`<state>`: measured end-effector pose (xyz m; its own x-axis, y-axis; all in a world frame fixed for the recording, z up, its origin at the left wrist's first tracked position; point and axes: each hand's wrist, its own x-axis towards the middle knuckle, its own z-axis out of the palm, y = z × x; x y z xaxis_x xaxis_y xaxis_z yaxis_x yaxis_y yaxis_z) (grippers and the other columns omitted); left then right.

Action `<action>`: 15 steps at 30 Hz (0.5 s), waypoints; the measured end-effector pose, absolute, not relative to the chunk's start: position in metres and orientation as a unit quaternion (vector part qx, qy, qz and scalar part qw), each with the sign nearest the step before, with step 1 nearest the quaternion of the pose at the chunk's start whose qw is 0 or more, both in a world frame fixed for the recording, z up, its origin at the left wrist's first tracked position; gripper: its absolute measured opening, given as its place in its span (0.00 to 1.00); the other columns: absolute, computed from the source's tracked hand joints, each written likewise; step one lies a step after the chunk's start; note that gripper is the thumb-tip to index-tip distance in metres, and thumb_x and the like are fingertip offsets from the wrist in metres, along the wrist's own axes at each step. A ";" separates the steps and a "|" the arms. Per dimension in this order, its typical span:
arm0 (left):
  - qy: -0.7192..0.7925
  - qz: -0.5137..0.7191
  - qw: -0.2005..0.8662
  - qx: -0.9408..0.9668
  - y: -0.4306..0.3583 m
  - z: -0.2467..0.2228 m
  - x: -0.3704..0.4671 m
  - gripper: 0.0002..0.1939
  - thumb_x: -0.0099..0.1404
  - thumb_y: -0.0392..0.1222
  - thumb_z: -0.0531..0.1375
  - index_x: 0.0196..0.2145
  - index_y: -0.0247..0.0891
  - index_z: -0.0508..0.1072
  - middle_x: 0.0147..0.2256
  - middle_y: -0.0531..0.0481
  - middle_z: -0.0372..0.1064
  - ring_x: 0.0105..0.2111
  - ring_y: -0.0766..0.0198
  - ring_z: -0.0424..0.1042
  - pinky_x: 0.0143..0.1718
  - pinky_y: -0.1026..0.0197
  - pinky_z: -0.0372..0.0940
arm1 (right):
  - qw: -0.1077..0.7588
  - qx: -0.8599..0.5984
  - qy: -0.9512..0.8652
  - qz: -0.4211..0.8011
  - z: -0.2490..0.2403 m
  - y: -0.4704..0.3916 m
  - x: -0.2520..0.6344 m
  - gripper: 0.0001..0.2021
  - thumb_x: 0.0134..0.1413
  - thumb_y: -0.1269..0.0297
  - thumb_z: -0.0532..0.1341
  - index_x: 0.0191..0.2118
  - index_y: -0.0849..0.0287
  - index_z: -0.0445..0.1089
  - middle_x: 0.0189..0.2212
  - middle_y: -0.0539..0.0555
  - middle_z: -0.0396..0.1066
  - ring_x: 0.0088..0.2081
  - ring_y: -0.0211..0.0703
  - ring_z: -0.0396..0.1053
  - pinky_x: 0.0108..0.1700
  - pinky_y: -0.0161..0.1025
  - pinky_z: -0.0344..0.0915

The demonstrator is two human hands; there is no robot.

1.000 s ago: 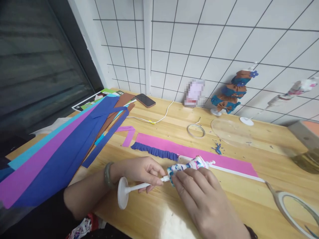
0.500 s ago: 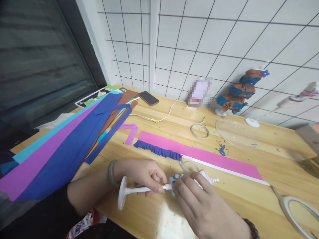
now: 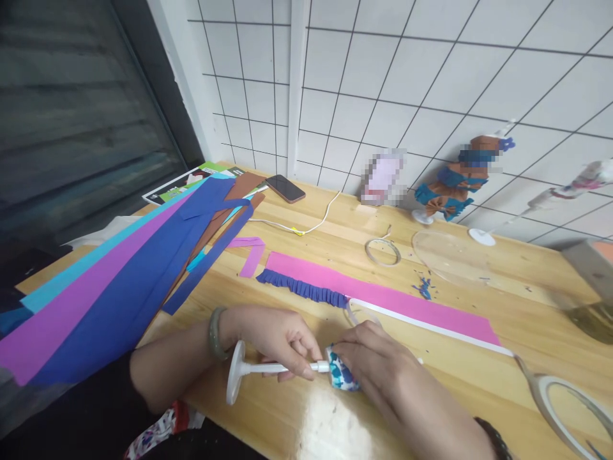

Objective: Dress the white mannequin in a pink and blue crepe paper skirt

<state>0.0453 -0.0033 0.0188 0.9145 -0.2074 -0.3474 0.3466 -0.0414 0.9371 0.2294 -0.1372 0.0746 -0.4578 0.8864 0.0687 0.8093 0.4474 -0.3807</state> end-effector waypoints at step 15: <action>0.049 -0.207 0.683 0.698 -0.006 0.018 0.046 0.20 0.56 0.53 0.61 0.41 0.36 0.71 0.20 0.56 0.63 0.15 0.73 0.58 0.15 0.70 0.54 | 0.159 -0.561 -0.804 0.117 0.052 -0.146 0.216 0.13 0.63 0.67 0.47 0.36 0.58 0.67 0.35 0.56 0.68 0.36 0.42 0.67 0.38 0.40 0.65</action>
